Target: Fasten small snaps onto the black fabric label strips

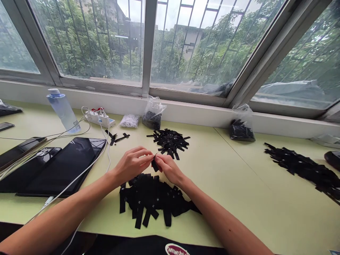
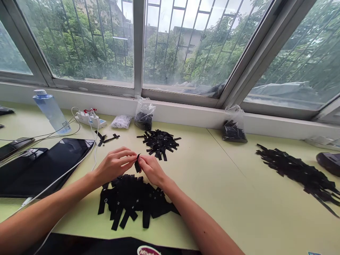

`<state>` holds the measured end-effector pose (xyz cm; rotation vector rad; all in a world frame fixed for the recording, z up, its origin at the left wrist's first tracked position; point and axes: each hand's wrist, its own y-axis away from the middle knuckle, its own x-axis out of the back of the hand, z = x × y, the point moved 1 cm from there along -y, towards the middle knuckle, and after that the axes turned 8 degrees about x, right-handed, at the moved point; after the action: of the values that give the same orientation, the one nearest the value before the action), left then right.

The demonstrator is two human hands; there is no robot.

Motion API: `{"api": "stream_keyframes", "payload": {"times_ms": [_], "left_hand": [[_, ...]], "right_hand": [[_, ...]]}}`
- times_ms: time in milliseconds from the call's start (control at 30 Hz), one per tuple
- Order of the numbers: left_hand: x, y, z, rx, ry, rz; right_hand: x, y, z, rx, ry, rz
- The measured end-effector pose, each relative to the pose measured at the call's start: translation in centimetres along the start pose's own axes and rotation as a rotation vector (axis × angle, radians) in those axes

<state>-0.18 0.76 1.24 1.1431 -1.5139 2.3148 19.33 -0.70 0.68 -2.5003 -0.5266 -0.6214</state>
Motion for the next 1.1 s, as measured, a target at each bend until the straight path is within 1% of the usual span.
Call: {"api": "stream_keyframes", "payload": {"times_ms": [100,267,433,567,667,800,900,1000,1067,1100], "left_hand": [[0.0,0.0,0.2,-0.016,-0.004,-0.015],[-0.6,0.2,0.3,-0.013,0.011,-0.013],[-1.2,0.2,0.3,0.003,0.013,0.042],[-1.2,0.0,0.4,-0.006,0.005,0.070],[-1.1,0.0,0.6,-0.007,-0.006,0.054],[-0.8,0.0,0.6,-0.005,-0.001,0.011],[-0.8,-0.1,0.5,0.033,0.009,0.012],[-1.1,-0.1,0.2,0.100,0.046,0.031],[-1.4,0.0,-0.1,0.162,0.085,0.015],[-1.5,0.0,-0.3,0.191,0.099,-0.005]], "right_hand": [[0.0,0.0,0.2,-0.038,0.054,-0.008],[-0.3,-0.1,0.6,-0.012,0.120,0.026],[-0.7,-0.2,0.0,-0.024,0.062,0.056],[-0.8,-0.3,-0.5,-0.023,0.037,0.082],[-1.0,-0.5,-0.5,-0.043,0.049,0.104],[-1.3,-0.5,-0.7,-0.044,0.035,0.096],[-1.5,-0.4,-1.0,-0.044,-0.050,0.086],[-1.5,-0.5,-0.9,-0.071,-0.122,0.077],[-1.3,-0.6,-0.4,-0.081,-0.100,0.061],[-1.2,-0.6,-0.1,-0.080,-0.049,0.054]]}}
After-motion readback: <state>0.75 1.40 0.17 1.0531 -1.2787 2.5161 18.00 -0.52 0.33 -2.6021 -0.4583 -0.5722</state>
